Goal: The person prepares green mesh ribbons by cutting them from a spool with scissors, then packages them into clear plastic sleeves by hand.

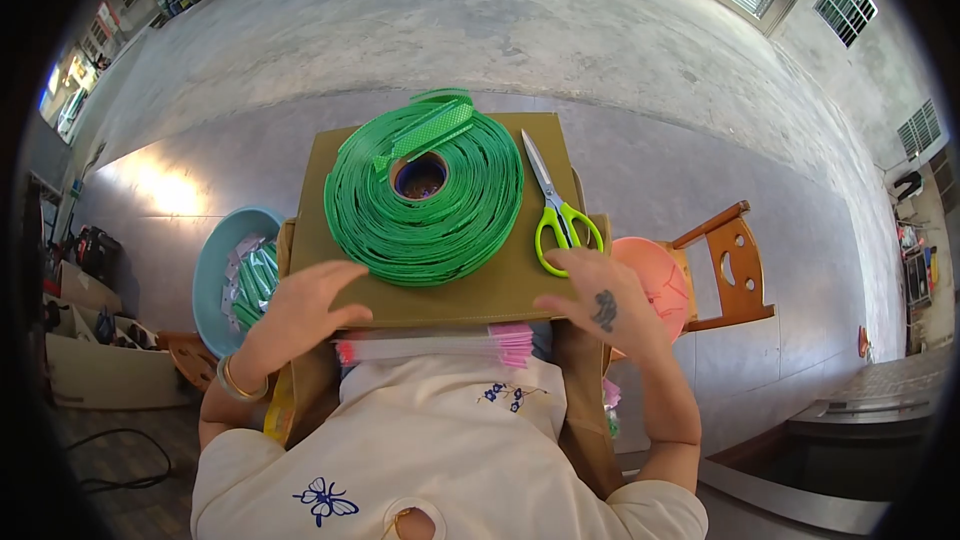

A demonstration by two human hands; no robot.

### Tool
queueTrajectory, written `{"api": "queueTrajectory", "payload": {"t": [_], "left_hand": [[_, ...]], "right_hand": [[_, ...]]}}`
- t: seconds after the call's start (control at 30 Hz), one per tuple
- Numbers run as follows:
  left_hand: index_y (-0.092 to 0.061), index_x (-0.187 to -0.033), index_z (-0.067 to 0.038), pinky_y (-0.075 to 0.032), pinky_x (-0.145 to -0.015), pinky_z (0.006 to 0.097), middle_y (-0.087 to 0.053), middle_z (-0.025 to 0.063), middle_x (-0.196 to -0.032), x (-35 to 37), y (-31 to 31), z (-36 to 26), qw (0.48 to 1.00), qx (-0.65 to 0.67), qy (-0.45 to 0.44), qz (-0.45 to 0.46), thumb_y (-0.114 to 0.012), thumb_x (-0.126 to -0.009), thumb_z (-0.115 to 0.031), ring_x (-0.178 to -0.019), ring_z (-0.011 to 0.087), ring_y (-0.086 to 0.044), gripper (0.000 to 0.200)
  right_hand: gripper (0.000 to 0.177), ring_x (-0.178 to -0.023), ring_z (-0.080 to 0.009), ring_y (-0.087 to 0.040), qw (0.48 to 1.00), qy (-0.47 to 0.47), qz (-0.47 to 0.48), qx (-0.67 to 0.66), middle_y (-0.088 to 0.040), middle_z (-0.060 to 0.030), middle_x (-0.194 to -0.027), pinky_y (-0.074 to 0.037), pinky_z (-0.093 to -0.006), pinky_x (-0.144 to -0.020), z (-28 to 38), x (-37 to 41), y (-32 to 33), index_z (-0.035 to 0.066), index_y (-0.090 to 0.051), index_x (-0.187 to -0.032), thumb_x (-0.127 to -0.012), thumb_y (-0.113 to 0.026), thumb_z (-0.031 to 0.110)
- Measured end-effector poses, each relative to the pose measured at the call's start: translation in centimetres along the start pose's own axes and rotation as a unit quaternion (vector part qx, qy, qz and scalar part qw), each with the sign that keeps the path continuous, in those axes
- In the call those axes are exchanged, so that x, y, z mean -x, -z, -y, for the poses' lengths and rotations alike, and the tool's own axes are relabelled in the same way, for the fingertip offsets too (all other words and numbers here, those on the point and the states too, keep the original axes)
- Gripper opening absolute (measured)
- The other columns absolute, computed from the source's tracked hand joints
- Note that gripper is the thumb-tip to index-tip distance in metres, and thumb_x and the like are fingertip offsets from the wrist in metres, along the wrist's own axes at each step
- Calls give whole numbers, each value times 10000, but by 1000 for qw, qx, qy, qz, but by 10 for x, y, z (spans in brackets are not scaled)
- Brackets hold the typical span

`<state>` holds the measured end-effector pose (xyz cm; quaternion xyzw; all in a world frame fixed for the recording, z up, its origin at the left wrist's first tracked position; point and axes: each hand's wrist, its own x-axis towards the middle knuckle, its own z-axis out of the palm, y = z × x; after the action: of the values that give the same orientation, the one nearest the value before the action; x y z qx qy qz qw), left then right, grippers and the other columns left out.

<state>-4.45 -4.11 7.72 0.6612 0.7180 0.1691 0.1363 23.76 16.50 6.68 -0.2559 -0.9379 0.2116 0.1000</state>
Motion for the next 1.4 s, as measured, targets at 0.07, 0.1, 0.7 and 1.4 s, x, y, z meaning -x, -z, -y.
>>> {"api": "queueTrajectory", "payload": {"t": [0.07,0.1,0.7,1.4], "left_hand": [[-527,-1125,-1,-438,-855,381,-566,164,-1106,-32,6,19,994,-2,-19,-105,-657,-766,-258,-1005,341,-541,460],[-528,-1134,-3,-432,-876,377,-561,175,-1126,-53,11,29,989,3,-28,-146,-655,-772,-230,-1040,349,-527,445],[-439,-1262,-17,-433,-770,307,-599,124,-942,-149,45,141,814,319,146,-464,-670,-779,-151,-860,183,-552,552],[-635,-870,38,-322,-969,428,-626,179,-896,-19,-23,71,998,-29,48,24,-703,-680,-381,-961,305,-558,465]], "right_hand": [[424,-883,-296,-584,998,-44,-39,-1,-614,-129,-950,-455,-360,-759,0,-15,21,34,-574,-1043,-749,-670,324],[411,-878,-300,-591,996,-65,-58,-2,-625,-136,-947,-457,-358,-763,0,-22,30,29,-581,-1034,-754,-667,318],[326,-898,-356,-528,971,-144,-183,45,-547,-161,-921,-443,-418,-726,-63,-44,-55,16,-582,-934,-724,-705,233],[489,-918,-360,-544,963,-227,-134,58,-565,-207,-938,-464,-419,-748,-59,-51,-73,-37,-505,-908,-677,-743,323]]}}
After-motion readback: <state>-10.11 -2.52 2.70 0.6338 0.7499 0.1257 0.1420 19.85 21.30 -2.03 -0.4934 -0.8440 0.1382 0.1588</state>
